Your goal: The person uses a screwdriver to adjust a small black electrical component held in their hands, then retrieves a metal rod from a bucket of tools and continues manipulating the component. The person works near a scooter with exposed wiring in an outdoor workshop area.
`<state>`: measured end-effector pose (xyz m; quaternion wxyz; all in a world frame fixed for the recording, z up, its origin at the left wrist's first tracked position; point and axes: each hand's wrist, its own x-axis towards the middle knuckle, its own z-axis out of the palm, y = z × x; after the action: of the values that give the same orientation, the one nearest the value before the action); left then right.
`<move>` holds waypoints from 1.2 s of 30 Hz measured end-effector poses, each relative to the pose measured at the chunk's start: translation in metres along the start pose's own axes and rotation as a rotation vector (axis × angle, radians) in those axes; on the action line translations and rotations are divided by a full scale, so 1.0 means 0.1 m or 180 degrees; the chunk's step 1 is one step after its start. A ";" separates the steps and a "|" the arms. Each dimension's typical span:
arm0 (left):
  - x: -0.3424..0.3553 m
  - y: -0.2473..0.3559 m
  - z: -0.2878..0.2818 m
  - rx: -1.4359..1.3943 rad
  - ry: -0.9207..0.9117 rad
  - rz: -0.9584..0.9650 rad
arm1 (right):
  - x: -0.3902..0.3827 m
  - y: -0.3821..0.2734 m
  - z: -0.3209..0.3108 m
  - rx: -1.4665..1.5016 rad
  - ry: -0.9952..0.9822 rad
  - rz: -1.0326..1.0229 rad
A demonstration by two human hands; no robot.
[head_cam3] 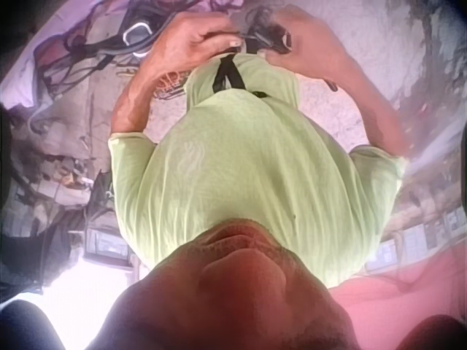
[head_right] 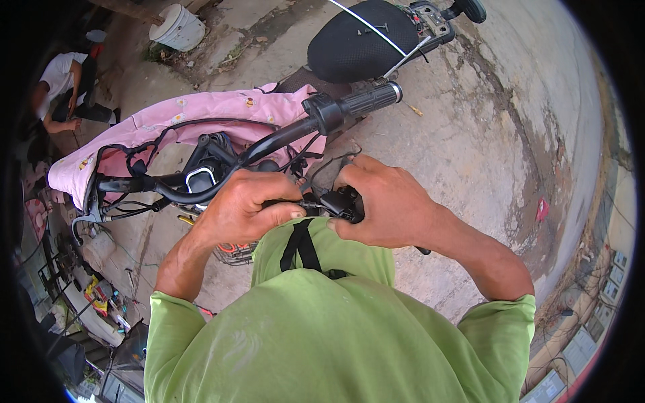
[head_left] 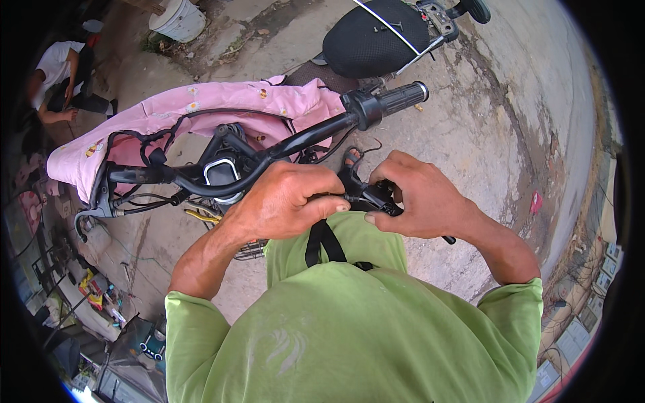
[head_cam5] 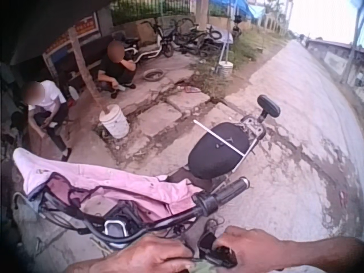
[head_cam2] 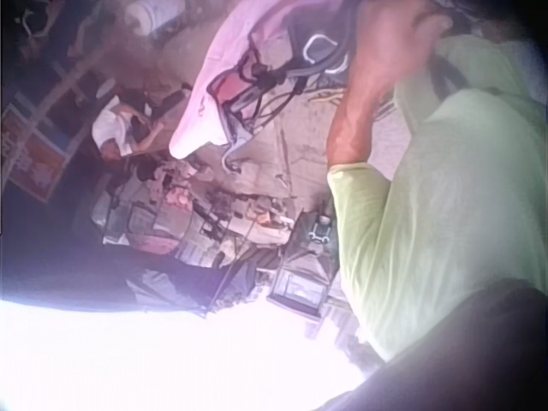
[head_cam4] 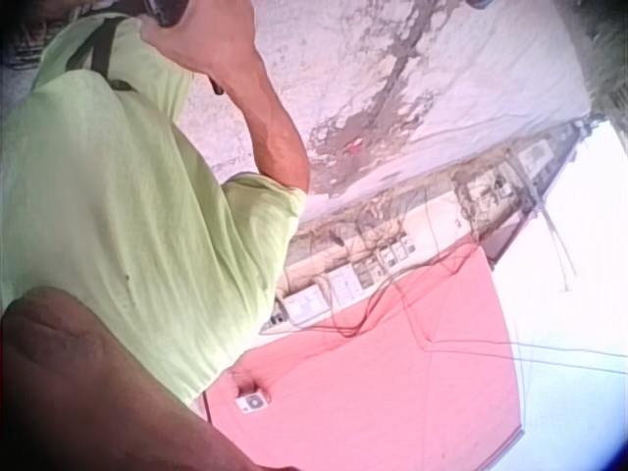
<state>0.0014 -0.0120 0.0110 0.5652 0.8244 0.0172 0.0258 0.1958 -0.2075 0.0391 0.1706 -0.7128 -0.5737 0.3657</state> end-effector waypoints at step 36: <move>0.23 0.10 0.13 0.0516 -0.0370 -0.0293 | -0.36 0.26 0.16 0.1750 -0.0158 0.0111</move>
<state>0.0251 -0.0261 0.0159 0.4973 0.8658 0.0242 -0.0496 0.1999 -0.2520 0.0225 0.3373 -0.6403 -0.4445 0.5279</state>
